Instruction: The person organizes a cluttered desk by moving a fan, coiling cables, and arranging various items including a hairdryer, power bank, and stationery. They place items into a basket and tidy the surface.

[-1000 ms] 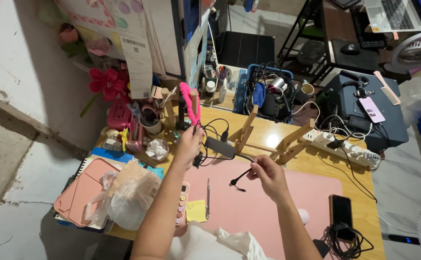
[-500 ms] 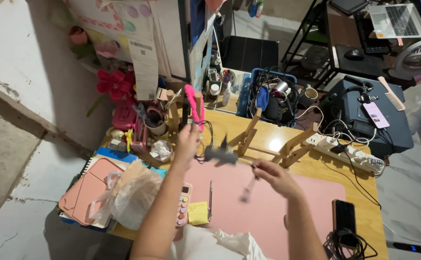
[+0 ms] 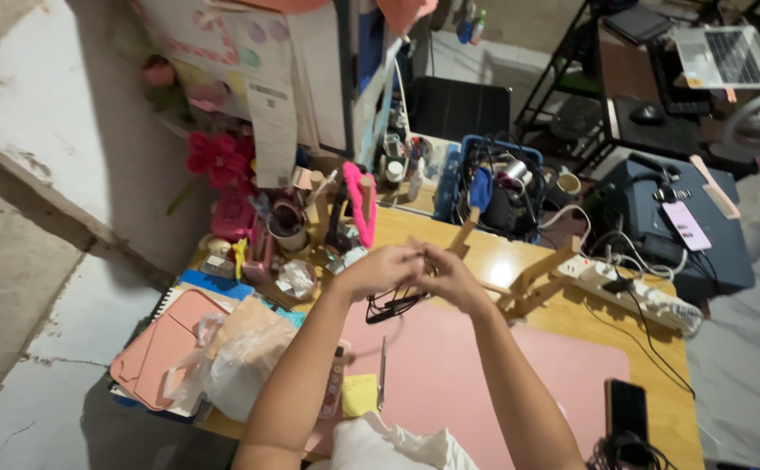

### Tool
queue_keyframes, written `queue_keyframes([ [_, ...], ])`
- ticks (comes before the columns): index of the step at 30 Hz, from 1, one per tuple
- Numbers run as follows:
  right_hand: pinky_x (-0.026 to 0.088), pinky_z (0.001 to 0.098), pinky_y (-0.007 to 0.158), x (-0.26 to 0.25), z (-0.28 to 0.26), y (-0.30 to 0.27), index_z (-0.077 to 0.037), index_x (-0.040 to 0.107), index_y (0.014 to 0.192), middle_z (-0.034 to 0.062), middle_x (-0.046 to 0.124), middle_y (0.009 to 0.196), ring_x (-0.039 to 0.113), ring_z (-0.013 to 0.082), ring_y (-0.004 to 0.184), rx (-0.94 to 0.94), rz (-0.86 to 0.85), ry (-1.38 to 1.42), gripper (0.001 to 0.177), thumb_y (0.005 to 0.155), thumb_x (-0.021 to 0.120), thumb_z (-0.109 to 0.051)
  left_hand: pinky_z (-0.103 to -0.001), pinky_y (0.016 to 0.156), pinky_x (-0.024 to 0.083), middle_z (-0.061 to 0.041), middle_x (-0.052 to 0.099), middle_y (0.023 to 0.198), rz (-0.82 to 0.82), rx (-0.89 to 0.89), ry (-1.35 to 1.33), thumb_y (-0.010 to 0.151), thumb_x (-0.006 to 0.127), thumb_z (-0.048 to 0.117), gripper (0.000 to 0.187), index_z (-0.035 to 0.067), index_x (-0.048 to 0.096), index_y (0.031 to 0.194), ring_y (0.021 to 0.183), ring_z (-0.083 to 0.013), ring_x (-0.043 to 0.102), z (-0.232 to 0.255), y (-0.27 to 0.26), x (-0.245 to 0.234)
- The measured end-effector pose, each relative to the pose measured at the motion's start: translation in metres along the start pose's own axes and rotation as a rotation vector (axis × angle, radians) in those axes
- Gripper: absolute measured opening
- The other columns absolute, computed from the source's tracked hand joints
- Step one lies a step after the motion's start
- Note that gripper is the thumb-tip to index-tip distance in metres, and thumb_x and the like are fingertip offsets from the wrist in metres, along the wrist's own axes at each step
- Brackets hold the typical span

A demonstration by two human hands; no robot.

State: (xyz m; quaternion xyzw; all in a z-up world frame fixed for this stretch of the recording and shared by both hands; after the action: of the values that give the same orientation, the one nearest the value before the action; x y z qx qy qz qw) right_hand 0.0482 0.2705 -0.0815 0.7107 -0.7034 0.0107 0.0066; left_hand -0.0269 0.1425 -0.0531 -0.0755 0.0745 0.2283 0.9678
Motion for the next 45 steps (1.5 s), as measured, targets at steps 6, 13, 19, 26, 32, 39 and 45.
queue_keyframes([
  [6, 0.055, 0.0298, 0.072, -0.046, 0.037, 0.073, 0.004, 0.064, 0.104, 0.0031, 0.063, 0.079, 0.059, 0.0131, 0.07, 0.002, 0.091, 0.429, 0.018, 0.108, 0.063, -0.013, -0.025, 0.048, 0.034, 0.004, 0.05, 0.071, 0.246, -0.017, -0.424, 0.105, 0.06, 0.021, 0.018, 0.005, 0.067, 0.1, 0.056, -0.0074, 0.042, -0.058, 0.049, -0.055],
  [13, 0.038, 0.0224, 0.056, -0.057, 0.041, 0.173, -0.001, 0.074, 0.115, 0.0006, 0.066, 0.081, 0.05, 0.0064, 0.063, 0.013, 0.357, 0.285, 0.021, 0.098, 0.066, -0.01, -0.028, 0.064, 0.055, -0.004, 0.075, 0.086, 0.969, 0.34, 0.049, 0.096, 0.066, 0.014, 0.022, 0.001, 0.073, 0.112, 0.073, -0.0093, 0.07, -0.029, 0.054, -0.11],
  [19, 0.043, 0.0216, 0.058, -0.053, 0.085, 0.248, -0.002, 0.073, 0.111, 0.0, 0.068, 0.082, 0.055, 0.0062, 0.064, -0.083, 0.365, 0.29, 0.016, 0.099, 0.068, -0.011, -0.041, 0.074, 0.056, -0.012, 0.073, 0.092, 1.209, 0.314, 0.418, 0.097, 0.067, 0.015, 0.01, 0.006, 0.072, 0.098, 0.085, -0.0322, 0.071, -0.032, 0.055, -0.134],
  [26, 0.044, 0.0223, 0.06, -0.042, 0.117, 0.251, -0.002, 0.074, 0.109, -0.0003, 0.069, 0.084, 0.056, 0.0073, 0.068, -0.082, 0.502, 0.17, 0.014, 0.1, 0.067, -0.01, -0.046, 0.082, 0.053, -0.014, 0.066, 0.109, 1.148, 0.292, 0.657, 0.1, 0.054, 0.013, 0.02, 0.001, 0.067, 0.111, 0.101, -0.0363, 0.065, -0.046, 0.05, -0.119],
  [32, 0.053, 0.0258, 0.077, -0.04, 0.097, 0.232, -0.006, 0.076, 0.115, 0.0047, 0.076, 0.095, 0.069, 0.0141, 0.085, -0.213, 0.616, -0.45, 0.027, 0.095, 0.06, 0.003, -0.051, 0.093, 0.047, -0.01, 0.062, 0.119, 1.054, 0.041, 1.183, 0.094, 0.059, 0.016, 0.014, 0.007, 0.069, 0.098, 0.114, -0.0308, 0.056, -0.035, 0.053, -0.114],
  [39, 0.048, 0.0351, 0.087, 0.012, 0.104, 0.105, -0.007, 0.058, 0.144, 0.0149, 0.058, 0.131, 0.055, 0.0285, 0.112, -0.339, 0.645, -0.708, 0.05, 0.095, 0.066, 0.0, -0.051, 0.106, 0.041, -0.014, 0.059, 0.13, 0.951, 0.119, 1.032, 0.09, 0.061, 0.011, 0.035, 0.007, 0.07, 0.123, 0.123, -0.035, 0.051, -0.046, -0.056, -0.069],
  [45, 0.051, 0.0355, 0.091, 0.073, 0.202, 0.002, -0.012, 0.072, 0.127, 0.0123, 0.064, 0.112, 0.061, 0.0233, 0.101, 0.207, 0.386, -0.35, 0.032, 0.096, 0.064, -0.01, -0.077, 0.108, 0.019, -0.017, 0.031, 0.157, 0.763, -0.706, 0.912, 0.075, 0.082, 0.038, 0.092, 0.021, 0.035, 0.152, 0.146, -0.044, 0.023, -0.113, -0.202, -0.07],
])
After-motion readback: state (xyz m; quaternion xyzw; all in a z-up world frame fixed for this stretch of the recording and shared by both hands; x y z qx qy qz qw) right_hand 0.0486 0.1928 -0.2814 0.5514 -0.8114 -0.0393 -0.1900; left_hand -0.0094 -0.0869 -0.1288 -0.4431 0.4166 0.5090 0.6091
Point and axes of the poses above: each hand's wrist, its own y-axis towards the middle knuckle, its own x-axis out of the palm, z = x × y, the point moved 6 cm from there along y, towards the middle knuckle
